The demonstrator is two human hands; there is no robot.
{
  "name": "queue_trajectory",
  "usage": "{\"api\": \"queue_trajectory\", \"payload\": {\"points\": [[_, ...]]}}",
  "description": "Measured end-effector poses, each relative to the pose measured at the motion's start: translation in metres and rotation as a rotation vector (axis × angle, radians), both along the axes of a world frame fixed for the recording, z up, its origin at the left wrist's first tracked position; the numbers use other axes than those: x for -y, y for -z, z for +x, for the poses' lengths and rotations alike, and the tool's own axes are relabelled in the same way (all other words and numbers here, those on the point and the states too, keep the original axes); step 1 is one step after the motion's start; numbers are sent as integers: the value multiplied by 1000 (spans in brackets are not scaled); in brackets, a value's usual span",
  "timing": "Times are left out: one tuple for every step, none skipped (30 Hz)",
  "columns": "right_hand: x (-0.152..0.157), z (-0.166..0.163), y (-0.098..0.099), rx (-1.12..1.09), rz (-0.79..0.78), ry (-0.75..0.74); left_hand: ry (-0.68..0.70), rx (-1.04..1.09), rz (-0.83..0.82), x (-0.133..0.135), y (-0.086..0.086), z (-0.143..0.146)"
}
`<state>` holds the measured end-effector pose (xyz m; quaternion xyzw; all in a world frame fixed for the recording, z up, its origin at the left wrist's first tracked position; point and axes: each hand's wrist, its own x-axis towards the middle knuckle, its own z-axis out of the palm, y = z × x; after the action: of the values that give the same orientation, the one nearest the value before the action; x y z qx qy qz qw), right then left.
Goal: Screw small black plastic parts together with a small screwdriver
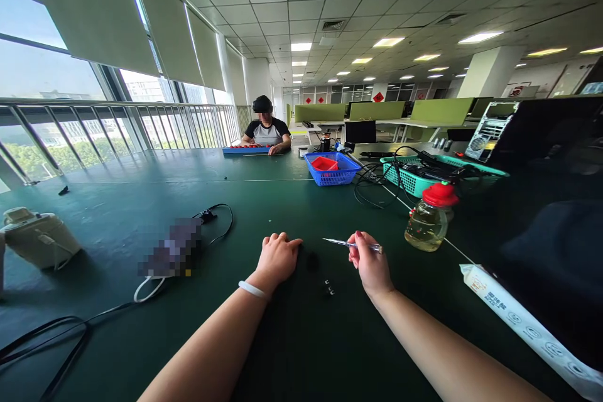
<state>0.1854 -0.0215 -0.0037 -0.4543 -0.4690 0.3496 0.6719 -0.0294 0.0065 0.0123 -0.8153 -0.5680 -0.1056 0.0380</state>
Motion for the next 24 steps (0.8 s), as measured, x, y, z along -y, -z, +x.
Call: {"api": "queue_trajectory", "payload": {"points": [[-2, 1, 1, -1, -7, -1, -1, -6, -3, 1, -1, 0], [-3, 2, 2, 5, -11, -9, -2, -10, -8, 1, -2, 1], [-4, 2, 3, 14, -15, -21, -2, -11, -16, 2, -3, 1], [-5, 3, 5, 25, -18, -36, -2, -9, -24, 2, -4, 2], [-5, 3, 6, 32, -21, -50, -2, -5, -33, 2, -5, 2], [-6, 3, 7, 36, -24, -63, 0, -1, -44, 2, -5, 2], [-6, 3, 8, 36, -28, -73, 6, 5, -53, 2, -6, 2], [-7, 4, 9, 31, -34, -82, 15, 11, -59, 2, -6, 1], [-8, 4, 10, 25, -43, -91, 23, 19, -63, 2, -6, 1], [-8, 4, 11, 16, -53, -100, 29, 27, -66, 1, -6, 1], [-9, 4, 11, 3, -63, -105, 36, 39, -67, 1, -6, 0], [-10, 5, 12, -12, -71, -109, 41, 54, -65, 1, -6, 0], [-11, 5, 12, -30, -77, -112, 45, 73, -62, 0, -5, 0], [-11, 5, 13, -47, -80, -112, 48, 96, -59, 0, -5, 0], [-12, 6, 13, -64, -80, -111, 50, 121, -57, 0, -5, 0], [-13, 6, 13, -79, -81, -109, 50, 145, -59, -1, -5, 0], [-13, 6, 12, -92, -82, -107, 48, 165, -65, -1, -5, 0], [-13, 6, 12, -102, -84, -104, 44, 179, -73, -1, -5, -1], [-14, 6, 12, -110, -86, -100, 41, 188, -81, 0, -5, -1], [-14, 5, 11, -116, -88, -98, 39, 191, -89, 0, -6, -1], [-14, 5, 11, -120, -92, -98, 37, 190, -95, 0, -6, -1], [-14, 5, 10, -122, -96, -99, 35, 187, -99, 0, -7, 0], [-14, 5, 10, -124, -99, -100, 30, 184, -101, 1, -8, 0], [-14, 4, 10, -125, -101, -100, 21, 180, -102, 1, -8, 1]]}}
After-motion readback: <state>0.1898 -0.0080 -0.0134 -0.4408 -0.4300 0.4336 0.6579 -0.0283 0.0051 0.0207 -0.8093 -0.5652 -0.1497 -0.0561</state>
